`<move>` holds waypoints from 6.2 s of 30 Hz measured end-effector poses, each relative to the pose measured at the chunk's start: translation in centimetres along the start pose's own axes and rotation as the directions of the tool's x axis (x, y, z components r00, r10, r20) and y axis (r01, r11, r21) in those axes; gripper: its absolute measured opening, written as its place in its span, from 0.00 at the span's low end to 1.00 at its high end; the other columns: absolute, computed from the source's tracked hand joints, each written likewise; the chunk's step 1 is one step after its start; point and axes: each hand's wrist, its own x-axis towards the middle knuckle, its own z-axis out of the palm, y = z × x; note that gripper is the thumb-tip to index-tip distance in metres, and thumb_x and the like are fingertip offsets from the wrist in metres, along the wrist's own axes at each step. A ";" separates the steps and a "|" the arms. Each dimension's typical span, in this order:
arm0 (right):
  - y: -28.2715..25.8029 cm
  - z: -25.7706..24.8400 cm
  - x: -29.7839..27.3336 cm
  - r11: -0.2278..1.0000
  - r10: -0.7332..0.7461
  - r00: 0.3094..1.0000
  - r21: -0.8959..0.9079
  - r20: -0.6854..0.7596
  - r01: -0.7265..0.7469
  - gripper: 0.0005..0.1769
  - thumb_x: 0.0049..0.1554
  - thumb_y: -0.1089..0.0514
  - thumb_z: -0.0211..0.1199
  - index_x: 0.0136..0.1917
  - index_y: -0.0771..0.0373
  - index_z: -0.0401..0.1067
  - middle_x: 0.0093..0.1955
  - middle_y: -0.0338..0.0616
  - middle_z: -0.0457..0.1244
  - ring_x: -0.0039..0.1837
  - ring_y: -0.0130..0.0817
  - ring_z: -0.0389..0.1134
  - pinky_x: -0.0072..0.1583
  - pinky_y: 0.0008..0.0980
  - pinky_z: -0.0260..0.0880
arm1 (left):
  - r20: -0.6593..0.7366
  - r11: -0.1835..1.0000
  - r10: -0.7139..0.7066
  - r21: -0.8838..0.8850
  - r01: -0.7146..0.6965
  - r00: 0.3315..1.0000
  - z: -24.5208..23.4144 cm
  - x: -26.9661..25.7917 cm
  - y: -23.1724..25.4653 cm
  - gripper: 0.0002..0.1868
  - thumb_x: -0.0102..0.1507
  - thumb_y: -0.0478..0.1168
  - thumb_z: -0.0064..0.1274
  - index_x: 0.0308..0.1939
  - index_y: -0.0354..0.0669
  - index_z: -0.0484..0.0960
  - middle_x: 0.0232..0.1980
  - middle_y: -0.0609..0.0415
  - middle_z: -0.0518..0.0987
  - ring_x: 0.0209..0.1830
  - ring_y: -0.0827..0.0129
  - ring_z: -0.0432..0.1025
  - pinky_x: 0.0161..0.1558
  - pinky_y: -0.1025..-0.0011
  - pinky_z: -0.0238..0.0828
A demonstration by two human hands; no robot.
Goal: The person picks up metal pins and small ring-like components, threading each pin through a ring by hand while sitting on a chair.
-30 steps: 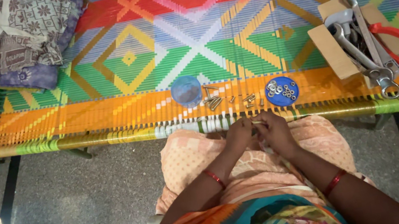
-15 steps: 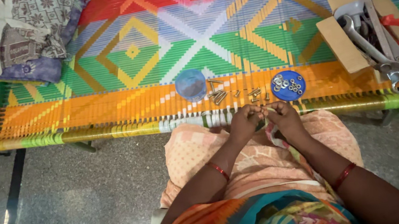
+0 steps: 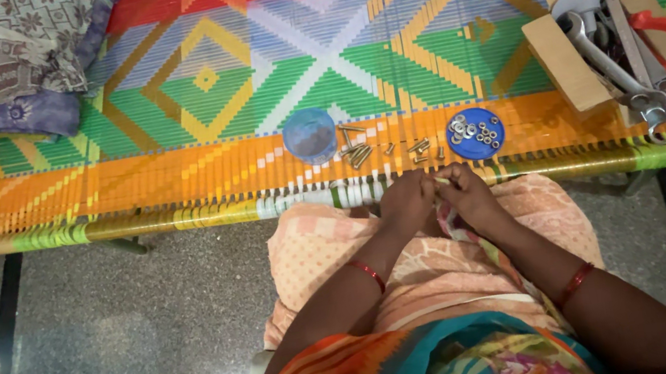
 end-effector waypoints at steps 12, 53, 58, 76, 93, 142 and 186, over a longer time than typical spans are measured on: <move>-1.9 0.6 -0.5 0.999 0.024 0.994 0.049 -0.106 -0.019 0.07 0.62 0.62 0.61 0.52 0.65 0.67 0.34 0.42 0.63 0.31 0.27 0.65 0.34 0.28 0.64 | 0.227 0.892 -0.320 -0.254 0.373 0.920 -1.0 1.4 -0.9 0.22 0.70 0.54 0.47 0.41 0.38 0.84 0.32 0.41 0.84 0.31 0.57 0.78 0.38 0.62 0.72; -2.6 1.6 -1.2 0.975 -0.194 0.977 -0.126 -0.086 0.182 0.04 0.63 0.65 0.61 0.51 0.65 0.67 0.37 0.39 0.63 0.35 0.21 0.63 0.37 0.24 0.62 | 0.038 0.942 -0.305 0.161 0.295 0.952 -1.3 2.7 -0.8 0.22 0.68 0.54 0.39 0.39 0.45 0.84 0.42 0.42 0.83 0.44 0.43 0.77 0.47 0.47 0.72; -5.0 2.3 -1.9 0.997 -0.061 0.985 -0.055 -0.163 0.052 0.07 0.62 0.61 0.61 0.51 0.64 0.65 0.30 0.43 0.61 0.27 0.26 0.62 0.30 0.30 0.59 | -0.294 0.936 -0.343 -0.029 0.350 0.892 -2.4 4.5 -7.3 0.20 0.67 0.50 0.38 0.40 0.47 0.86 0.41 0.40 0.83 0.42 0.39 0.76 0.45 0.46 0.72; -1.0 0.6 -0.4 0.986 -0.045 0.989 -0.165 -0.141 0.022 0.08 0.61 0.62 0.65 0.50 0.66 0.68 0.42 0.39 0.64 0.44 0.22 0.62 0.46 0.26 0.65 | -0.405 0.877 -0.442 -0.008 0.480 0.801 -6.2 4.1 -3.9 0.08 0.60 0.39 0.55 0.43 0.46 0.83 0.44 0.46 0.83 0.45 0.46 0.77 0.47 0.52 0.72; -1.1 0.6 0.2 0.998 0.010 0.956 0.055 -0.293 0.007 0.11 0.61 0.58 0.63 0.55 0.62 0.68 0.31 0.40 0.62 0.28 0.26 0.63 0.29 0.27 0.60 | 0.178 0.953 0.087 0.273 -0.134 0.980 -3.8 7.4 2.1 0.24 0.55 0.34 0.54 0.55 0.56 0.84 0.53 0.51 0.77 0.51 0.54 0.76 0.50 0.58 0.73; -1.4 0.4 0.0 0.991 0.117 0.986 -0.054 -0.117 -0.124 0.17 0.66 0.49 0.52 0.43 0.63 0.66 0.27 0.45 0.57 0.25 0.33 0.58 0.31 0.34 0.58 | -0.053 0.986 0.137 -0.090 -0.142 0.989 -6.1 -0.8 5.6 0.12 0.60 0.32 0.52 0.47 0.47 0.80 0.47 0.47 0.79 0.46 0.48 0.75 0.44 0.55 0.72; -1.8 0.9 -0.4 0.972 -0.213 0.971 -0.121 -0.111 0.200 0.06 0.69 0.58 0.54 0.56 0.62 0.63 0.48 0.36 0.61 0.44 0.18 0.59 0.46 0.20 0.63 | 0.038 0.996 -0.009 0.087 0.006 0.999 -3.0 2.2 3.7 0.16 0.69 0.50 0.44 0.38 0.44 0.81 0.41 0.45 0.81 0.42 0.47 0.77 0.43 0.52 0.73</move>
